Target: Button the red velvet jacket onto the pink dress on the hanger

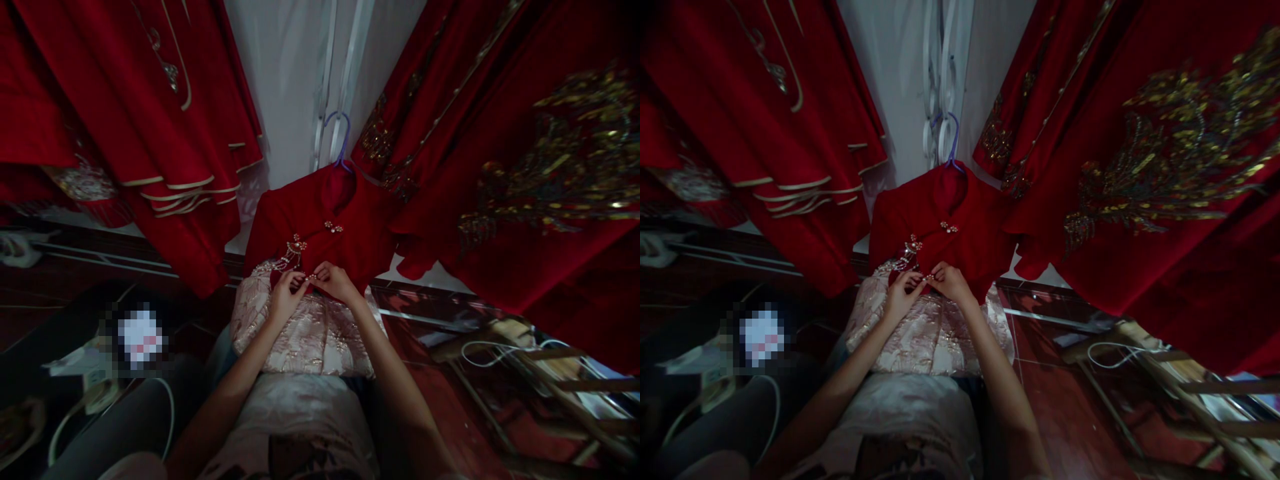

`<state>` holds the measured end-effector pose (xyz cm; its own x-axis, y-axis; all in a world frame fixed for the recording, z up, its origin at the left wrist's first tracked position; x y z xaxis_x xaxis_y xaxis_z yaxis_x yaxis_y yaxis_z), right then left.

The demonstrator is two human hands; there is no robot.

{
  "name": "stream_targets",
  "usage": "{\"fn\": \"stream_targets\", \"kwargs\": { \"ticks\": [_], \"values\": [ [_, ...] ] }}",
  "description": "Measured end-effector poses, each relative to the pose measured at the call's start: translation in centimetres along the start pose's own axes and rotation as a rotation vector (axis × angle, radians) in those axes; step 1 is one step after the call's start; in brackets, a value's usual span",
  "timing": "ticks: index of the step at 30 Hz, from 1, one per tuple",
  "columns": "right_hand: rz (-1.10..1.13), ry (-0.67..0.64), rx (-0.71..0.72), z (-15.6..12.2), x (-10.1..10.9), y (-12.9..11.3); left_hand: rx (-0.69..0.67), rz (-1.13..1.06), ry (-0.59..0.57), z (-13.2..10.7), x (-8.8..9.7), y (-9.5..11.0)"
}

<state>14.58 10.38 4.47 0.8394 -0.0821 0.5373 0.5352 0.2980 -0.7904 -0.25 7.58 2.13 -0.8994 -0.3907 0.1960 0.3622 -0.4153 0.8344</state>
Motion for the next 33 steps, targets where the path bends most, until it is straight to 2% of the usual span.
{"fn": "stream_targets", "kwargs": {
  "ticks": [4,11,14,19,22,24,28,30,33],
  "values": [
    [0.05,-0.029,-0.022,0.0,-0.5,0.0,-0.04,0.021,-0.025,-0.2,-0.2,0.2],
    [0.172,-0.071,-0.116,0.0,-0.7,0.5,0.028,-0.088,0.019,-0.4,0.2,-0.1],
    [0.21,-0.118,-0.093,-0.1,-0.6,0.0,0.059,-0.133,0.039,-0.5,0.5,0.1],
    [0.254,-0.225,-0.07,-0.4,-0.3,-0.7,0.095,-0.187,-0.008,-0.8,0.3,1.1],
    [0.286,-0.269,-0.109,-0.7,0.4,-0.8,0.177,-0.282,-0.049,-0.5,-0.3,1.2],
    [0.318,-0.331,-0.145,-1.1,1.0,-1.1,0.281,-0.386,-0.055,0.3,-0.8,0.8],
    [0.377,-0.516,-0.225,-2.7,2.2,-1.9,0.525,-0.593,0.048,2.9,-1.1,-0.5],
    [0.389,-0.546,-0.264,-3.1,2.9,-2.2,0.574,-0.682,0.082,4.2,-1.4,-0.5],
    [0.393,-0.54,-0.296,-3.3,3.3,-2.2,0.61,-0.77,0.071,5.1,-2.0,-0.1]
  ]
}}
Point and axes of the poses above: each hand's wrist, its own z-axis towards the middle knuckle, its own x-axis out of the back of the hand, y = z × x, the point moved 10 cm from there along z, towards the middle knuckle, and after that the axes turned 13 degrees about y, right-handed, at the moved point
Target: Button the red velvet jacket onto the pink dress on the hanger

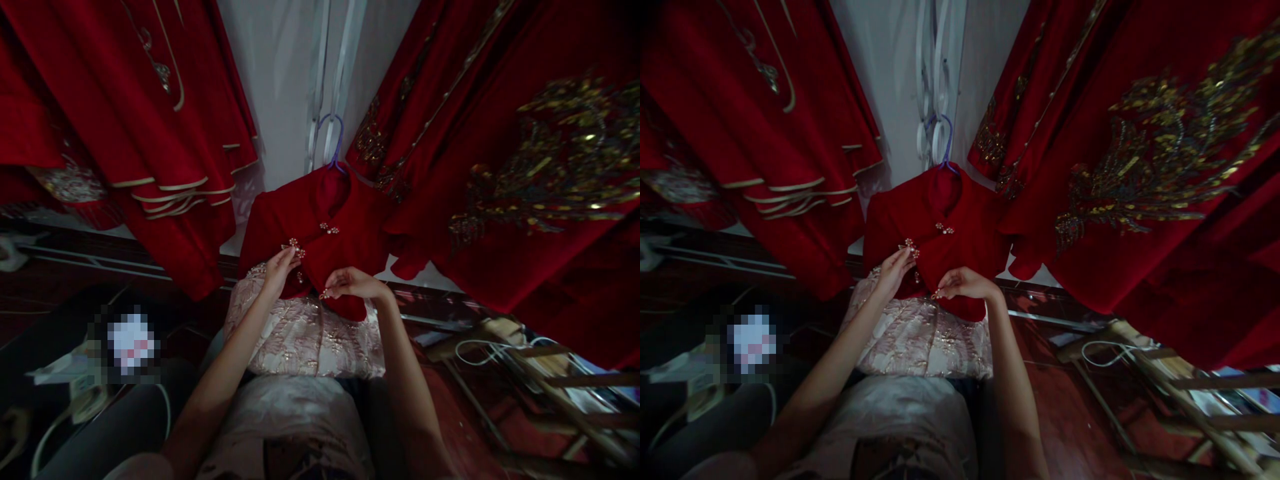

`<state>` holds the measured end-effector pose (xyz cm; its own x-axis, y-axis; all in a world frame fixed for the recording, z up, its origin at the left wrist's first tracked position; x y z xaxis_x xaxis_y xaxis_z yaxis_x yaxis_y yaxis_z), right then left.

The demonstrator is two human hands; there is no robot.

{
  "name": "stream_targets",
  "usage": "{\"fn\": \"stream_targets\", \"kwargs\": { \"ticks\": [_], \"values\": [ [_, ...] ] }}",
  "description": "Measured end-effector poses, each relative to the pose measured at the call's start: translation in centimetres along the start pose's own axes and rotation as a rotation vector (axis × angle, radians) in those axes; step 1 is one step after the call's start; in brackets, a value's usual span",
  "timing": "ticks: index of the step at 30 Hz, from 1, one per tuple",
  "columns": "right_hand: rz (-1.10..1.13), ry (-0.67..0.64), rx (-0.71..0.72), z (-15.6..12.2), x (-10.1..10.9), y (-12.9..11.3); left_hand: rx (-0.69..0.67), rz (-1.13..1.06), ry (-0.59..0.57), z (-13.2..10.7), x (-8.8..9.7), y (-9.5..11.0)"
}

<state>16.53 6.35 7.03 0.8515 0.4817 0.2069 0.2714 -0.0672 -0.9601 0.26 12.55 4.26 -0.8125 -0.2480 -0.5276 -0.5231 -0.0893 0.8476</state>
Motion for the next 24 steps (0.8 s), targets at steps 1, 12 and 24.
{"fn": "stream_targets", "kwargs": {
  "ticks": [1,12,24],
  "values": [
    [0.0,0.0,-0.001,0.0,0.0,0.0,0.004,-0.007,0.002,0.0,-0.1,0.0],
    [-0.008,-0.009,0.027,0.6,-0.4,0.4,-0.13,0.105,0.039,0.7,-0.6,1.3],
    [-0.018,-0.002,0.035,0.7,-0.2,0.6,-0.052,0.117,0.079,0.4,-0.6,1.0]
  ]
}}
Point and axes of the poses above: each hand's wrist, its own z-axis towards the middle knuckle, its own x-axis out of the back of the hand, y = z × x, the point moved 10 cm from there along z, towards the middle knuckle, and after that the axes turned 13 degrees about y, right-handed, at the moved point
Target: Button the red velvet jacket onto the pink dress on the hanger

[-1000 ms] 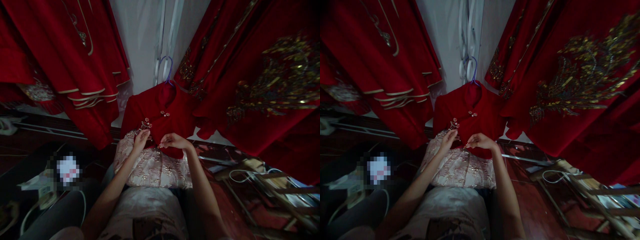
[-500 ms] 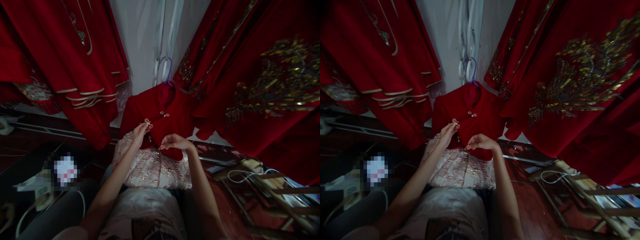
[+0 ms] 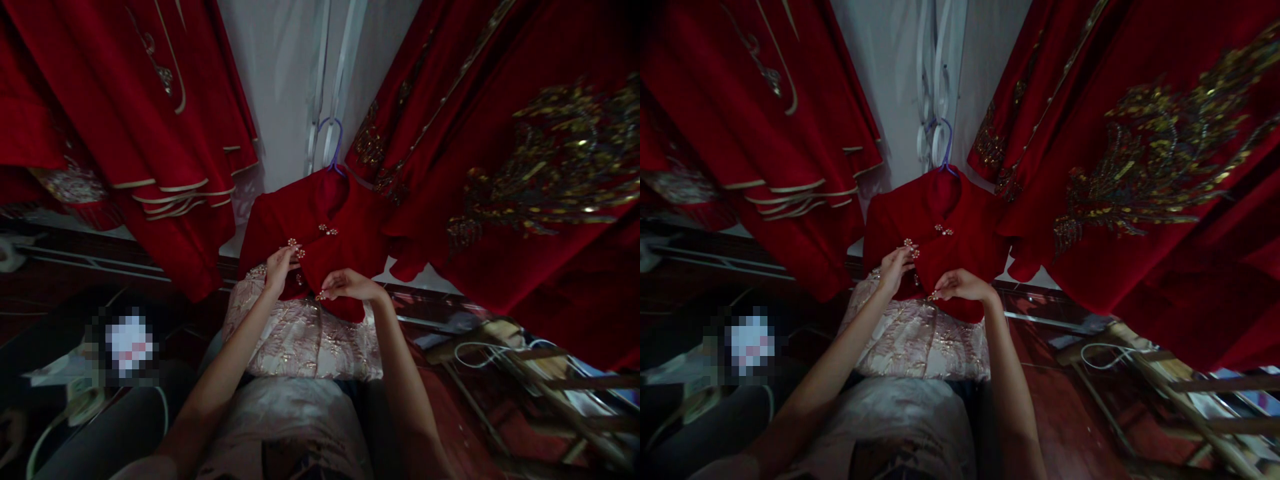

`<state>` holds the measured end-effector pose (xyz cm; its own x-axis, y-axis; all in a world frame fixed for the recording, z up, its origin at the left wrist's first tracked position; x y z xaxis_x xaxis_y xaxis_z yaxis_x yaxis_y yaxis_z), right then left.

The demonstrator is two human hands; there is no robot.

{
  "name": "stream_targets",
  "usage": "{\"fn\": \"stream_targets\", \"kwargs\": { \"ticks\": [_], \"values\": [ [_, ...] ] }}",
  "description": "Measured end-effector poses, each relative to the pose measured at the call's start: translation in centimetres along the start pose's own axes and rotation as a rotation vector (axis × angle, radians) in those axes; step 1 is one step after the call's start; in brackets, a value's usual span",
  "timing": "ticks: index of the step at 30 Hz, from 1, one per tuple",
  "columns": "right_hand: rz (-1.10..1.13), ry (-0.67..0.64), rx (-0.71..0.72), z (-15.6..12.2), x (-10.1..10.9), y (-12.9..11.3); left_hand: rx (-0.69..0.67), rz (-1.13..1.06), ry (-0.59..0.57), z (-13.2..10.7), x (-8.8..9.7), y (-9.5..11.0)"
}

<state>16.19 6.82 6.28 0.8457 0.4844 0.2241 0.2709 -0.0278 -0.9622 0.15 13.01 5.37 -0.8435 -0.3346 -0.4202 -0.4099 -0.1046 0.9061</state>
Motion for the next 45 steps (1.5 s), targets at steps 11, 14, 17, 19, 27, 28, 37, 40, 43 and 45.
{"fn": "stream_targets", "kwargs": {
  "ticks": [11,14,17,19,27,28,37,40,43,45],
  "values": [
    [0.009,-0.021,-0.045,-0.2,-0.1,0.4,-0.064,0.13,-0.028,-0.2,-1.9,-0.2],
    [-0.006,-0.116,-0.121,-1.0,-0.7,0.8,-0.225,0.217,-0.203,-0.8,-5.5,2.4],
    [-0.014,-0.171,-0.18,-1.9,-1.0,1.0,-0.528,0.346,-0.306,-1.3,-8.7,6.1],
    [-0.006,-0.179,-0.189,-2.2,-0.9,0.8,-0.752,0.544,-0.345,-1.8,-10.4,7.7],
    [-0.009,-0.165,-0.193,-2.3,0.0,1.2,-1.306,0.986,-0.557,-4.4,-13.0,10.7],
    [-0.006,-0.165,-0.199,-2.2,0.1,1.4,-1.353,1.013,-0.6,-4.7,-13.1,11.0],
    [0.028,-0.114,-0.19,-1.1,0.3,2.2,-1.572,1.119,-0.785,-6.6,-14.9,10.6],
    [-0.014,-0.088,-0.163,-1.2,0.5,2.0,-1.657,1.179,-0.777,-6.9,-15.7,10.1],
    [-0.057,-0.046,-0.097,-1.4,1.0,1.0,-1.748,1.227,-0.769,-7.0,-16.0,10.0],
    [-0.126,0.05,-0.001,-1.2,1.9,-0.4,-1.776,1.243,-0.761,-7.0,-16.1,10.1]
  ]
}}
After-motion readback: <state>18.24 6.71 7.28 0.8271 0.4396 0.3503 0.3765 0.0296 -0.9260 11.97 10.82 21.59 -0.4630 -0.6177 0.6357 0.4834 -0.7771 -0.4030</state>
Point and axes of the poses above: each hand's wrist, its own z-axis towards the middle knuckle, its own x-axis out of the back of the hand, y = z × x, the point moved 10 cm from there along z, towards the middle knuckle, and after that the axes turned 13 degrees about y, right-handed, at the moved point
